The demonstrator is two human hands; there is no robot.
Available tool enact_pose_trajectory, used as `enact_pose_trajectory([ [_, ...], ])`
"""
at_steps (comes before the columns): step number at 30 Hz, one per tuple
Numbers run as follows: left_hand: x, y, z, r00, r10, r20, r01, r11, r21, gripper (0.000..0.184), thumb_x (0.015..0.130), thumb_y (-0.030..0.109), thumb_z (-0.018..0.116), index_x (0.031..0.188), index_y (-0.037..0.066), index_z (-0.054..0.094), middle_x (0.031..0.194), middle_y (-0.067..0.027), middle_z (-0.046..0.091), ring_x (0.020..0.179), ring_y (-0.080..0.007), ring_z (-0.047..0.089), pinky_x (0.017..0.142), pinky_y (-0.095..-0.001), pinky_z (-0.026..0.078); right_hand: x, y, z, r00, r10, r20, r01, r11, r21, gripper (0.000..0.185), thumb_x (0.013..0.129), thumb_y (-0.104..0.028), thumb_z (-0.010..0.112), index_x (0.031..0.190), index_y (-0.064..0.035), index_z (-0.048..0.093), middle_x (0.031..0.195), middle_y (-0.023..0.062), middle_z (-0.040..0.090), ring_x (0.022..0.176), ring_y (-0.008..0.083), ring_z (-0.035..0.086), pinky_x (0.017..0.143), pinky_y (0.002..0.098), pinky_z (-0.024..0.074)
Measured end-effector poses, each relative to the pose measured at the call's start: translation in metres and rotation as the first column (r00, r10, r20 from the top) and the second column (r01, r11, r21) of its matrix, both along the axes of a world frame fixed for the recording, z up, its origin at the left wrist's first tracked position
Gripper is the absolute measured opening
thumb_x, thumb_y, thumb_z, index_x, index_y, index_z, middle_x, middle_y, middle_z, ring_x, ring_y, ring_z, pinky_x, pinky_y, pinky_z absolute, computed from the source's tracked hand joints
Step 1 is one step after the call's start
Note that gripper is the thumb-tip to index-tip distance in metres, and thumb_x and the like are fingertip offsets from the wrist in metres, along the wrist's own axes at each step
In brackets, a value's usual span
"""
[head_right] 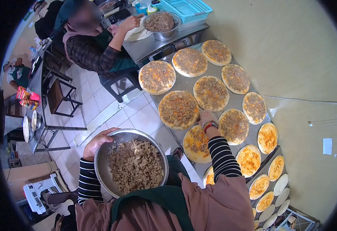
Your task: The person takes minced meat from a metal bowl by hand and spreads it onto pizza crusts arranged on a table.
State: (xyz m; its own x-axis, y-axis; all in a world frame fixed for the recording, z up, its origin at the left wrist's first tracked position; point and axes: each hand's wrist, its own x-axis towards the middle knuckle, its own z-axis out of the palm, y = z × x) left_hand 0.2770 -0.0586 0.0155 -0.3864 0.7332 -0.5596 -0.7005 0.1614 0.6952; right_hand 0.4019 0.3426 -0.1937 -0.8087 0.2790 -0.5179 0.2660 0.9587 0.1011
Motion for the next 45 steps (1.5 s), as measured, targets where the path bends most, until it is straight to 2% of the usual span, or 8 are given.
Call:
enact_pose_trajectory([
  [13,-0.005,0.02,0.002,0.994,-0.105,-0.011,0.105,0.994,0.035,0.048,0.074,0.014,0.055,0.116,-0.007,0.046,0.109,-0.0134,0.056,0.098,-0.0188,0.055,0.09,-0.0261,0.041,0.003,0.01,-0.002,0.948,-0.229,-0.221,0.227,0.973,-0.036,0.016,0.075,-0.016,0.056,0.077,-0.0037,0.066,0.082,0.0158,0.065,0.08,0.029,0.063,0.07,0.035,0.0502],
  [16,-0.009,0.027,0.003,0.985,-0.162,-0.053,0.165,0.985,0.046,0.048,0.074,0.016,0.054,0.115,-0.007,0.047,0.107,-0.0122,0.056,0.098,-0.0178,0.054,0.09,-0.0255,0.04,0.027,0.007,0.058,0.688,-0.673,-0.27,0.428,0.678,-0.598,0.016,0.071,-0.017,0.06,0.076,-0.0041,0.068,0.076,0.0149,0.065,0.075,0.0254,0.064,0.068,0.0327,0.0503],
  [22,-0.017,0.051,0.001,0.951,-0.299,-0.084,0.308,0.941,0.14,0.044,0.077,0.016,0.052,0.115,-0.007,0.049,0.111,-0.0119,0.055,0.099,-0.0169,0.053,0.091,-0.0251,0.039,0.094,-0.036,0.133,0.899,-0.258,-0.353,0.155,0.944,-0.293,0.011,0.067,-0.01,0.064,0.074,-0.0031,0.067,0.068,0.0111,0.064,0.067,0.017,0.062,0.063,0.0274,0.0495],
  [26,-0.02,0.072,-0.014,0.91,-0.414,0.007,0.403,0.889,0.218,0.047,0.078,0.014,0.053,0.12,-0.006,0.045,0.112,-0.0119,0.055,0.098,-0.016,0.055,0.09,-0.0248,0.041,0.098,-0.097,0.239,0.504,-0.519,-0.69,0.003,0.8,-0.599,0.011,0.07,-0.005,0.06,0.08,-0.0037,0.066,0.072,0.0107,0.062,0.068,0.0218,0.062,0.064,0.0288,0.0491],
  [28,-0.016,0.081,-0.006,0.889,-0.459,0.005,0.448,0.871,0.202,0.048,0.078,0.014,0.053,0.121,-0.006,0.044,0.112,-0.0122,0.055,0.098,-0.0159,0.056,0.089,-0.0251,0.042,0.091,-0.139,0.28,0.672,-0.485,-0.561,-0.135,0.664,-0.736,0.019,0.071,-0.013,0.064,0.088,-0.0048,0.064,0.084,0.011,0.062,0.079,0.0229,0.061,0.069,0.0308,0.0487],
  [35,-0.018,0.098,-0.021,0.816,-0.578,-0.014,0.564,0.792,0.235,0.051,0.078,0.013,0.052,0.125,-0.005,0.041,0.115,-0.0137,0.055,0.099,-0.0165,0.056,0.089,-0.027,0.042,0.084,-0.241,0.246,0.94,0.091,-0.33,-0.181,0.951,-0.252,0.078,0.059,-0.038,0.075,0.127,-0.0207,0.042,0.119,0.0183,0.042,0.1,0.0323,0.052,0.073,0.0443,0.0478],
  [43,-0.011,0.099,-0.006,0.78,-0.625,0.037,0.581,0.745,0.328,0.049,0.079,0.006,0.046,0.126,-0.009,0.037,0.117,-0.0155,0.054,0.098,-0.0166,0.057,0.088,-0.0259,0.045,0.071,-0.256,0.234,0.964,0.086,-0.251,-0.204,0.844,-0.495,0.042,0.067,-0.014,0.064,0.108,-0.0147,0.054,0.102,0.0146,0.051,0.091,0.0315,0.058,0.073,0.0419,0.0506],
  [45,-0.012,0.099,-0.007,0.782,-0.621,0.044,0.578,0.751,0.319,0.048,0.079,0.005,0.044,0.125,-0.007,0.039,0.116,-0.0145,0.054,0.099,-0.0155,0.057,0.087,-0.0251,0.044,0.066,-0.245,0.233,0.871,0.092,-0.482,-0.362,0.783,-0.506,0.032,0.067,-0.009,0.06,0.099,-0.0109,0.057,0.1,0.0132,0.057,0.091,0.0295,0.058,0.075,0.0386,0.0498],
])
